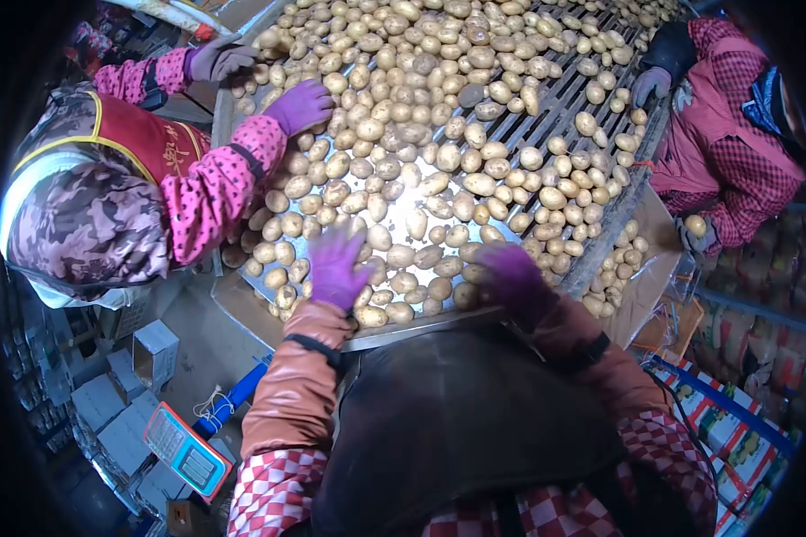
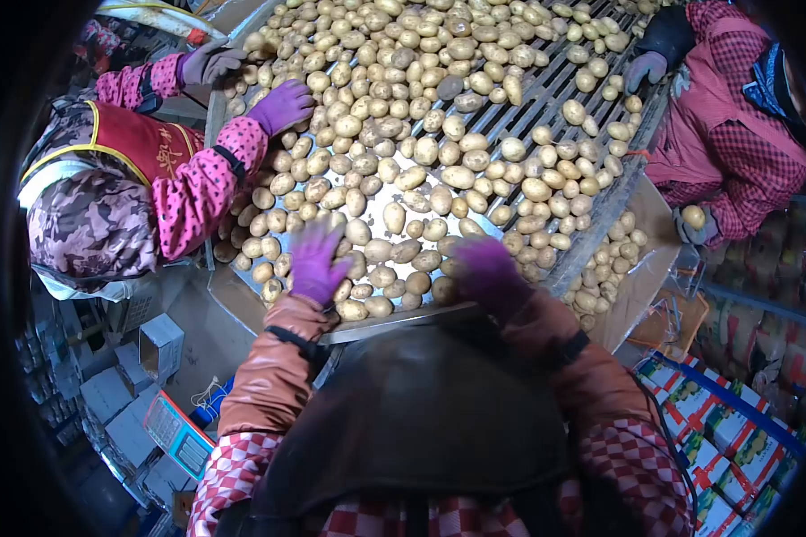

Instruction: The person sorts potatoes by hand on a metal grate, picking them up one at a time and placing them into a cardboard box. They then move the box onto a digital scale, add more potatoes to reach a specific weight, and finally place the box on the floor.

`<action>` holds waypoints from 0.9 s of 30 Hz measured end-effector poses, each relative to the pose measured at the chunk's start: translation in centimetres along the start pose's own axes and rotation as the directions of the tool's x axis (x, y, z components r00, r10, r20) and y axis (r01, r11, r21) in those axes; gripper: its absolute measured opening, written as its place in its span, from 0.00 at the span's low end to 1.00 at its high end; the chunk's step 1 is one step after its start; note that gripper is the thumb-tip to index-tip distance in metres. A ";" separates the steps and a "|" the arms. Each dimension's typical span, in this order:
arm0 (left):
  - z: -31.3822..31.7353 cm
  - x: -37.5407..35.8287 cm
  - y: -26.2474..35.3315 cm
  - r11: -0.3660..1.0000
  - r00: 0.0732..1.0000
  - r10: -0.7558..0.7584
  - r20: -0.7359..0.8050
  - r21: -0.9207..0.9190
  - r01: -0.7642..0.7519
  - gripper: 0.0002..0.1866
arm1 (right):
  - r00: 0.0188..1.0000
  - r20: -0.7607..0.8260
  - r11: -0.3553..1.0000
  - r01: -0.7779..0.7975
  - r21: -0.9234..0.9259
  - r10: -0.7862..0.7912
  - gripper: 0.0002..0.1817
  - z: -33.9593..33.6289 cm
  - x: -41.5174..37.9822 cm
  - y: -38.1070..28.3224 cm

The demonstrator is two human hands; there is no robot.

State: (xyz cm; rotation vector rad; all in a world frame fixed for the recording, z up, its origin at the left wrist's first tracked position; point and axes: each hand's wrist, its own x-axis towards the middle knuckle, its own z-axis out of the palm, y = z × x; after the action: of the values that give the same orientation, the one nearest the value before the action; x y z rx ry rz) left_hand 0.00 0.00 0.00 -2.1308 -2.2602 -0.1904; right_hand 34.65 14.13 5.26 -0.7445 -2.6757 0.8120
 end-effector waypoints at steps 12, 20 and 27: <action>2.2 3.0 8.3 0.911 0.960 0.267 0.084 -0.347 -0.223 0.34 | 0.992 0.120 0.946 -0.067 0.318 0.030 0.23 2.4 4.1 1.7; -0.8 -3.6 0.6 0.884 0.911 -0.378 0.165 -0.228 0.408 0.29 | 0.914 -0.294 0.866 -0.373 -0.333 0.281 0.37 1.1 12.0 9.5; 1.6 5.3 -1.1 0.891 0.911 -0.337 -0.237 -0.392 0.227 0.22 | 0.947 0.289 0.980 0.174 -0.092 -0.141 0.25 5.4 10.5 -2.0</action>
State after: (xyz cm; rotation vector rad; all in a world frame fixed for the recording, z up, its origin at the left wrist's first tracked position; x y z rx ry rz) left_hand -1.32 5.39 -1.11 -1.7207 -2.4803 -0.9348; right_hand 23.06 15.88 2.89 -0.4585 -3.0114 0.7768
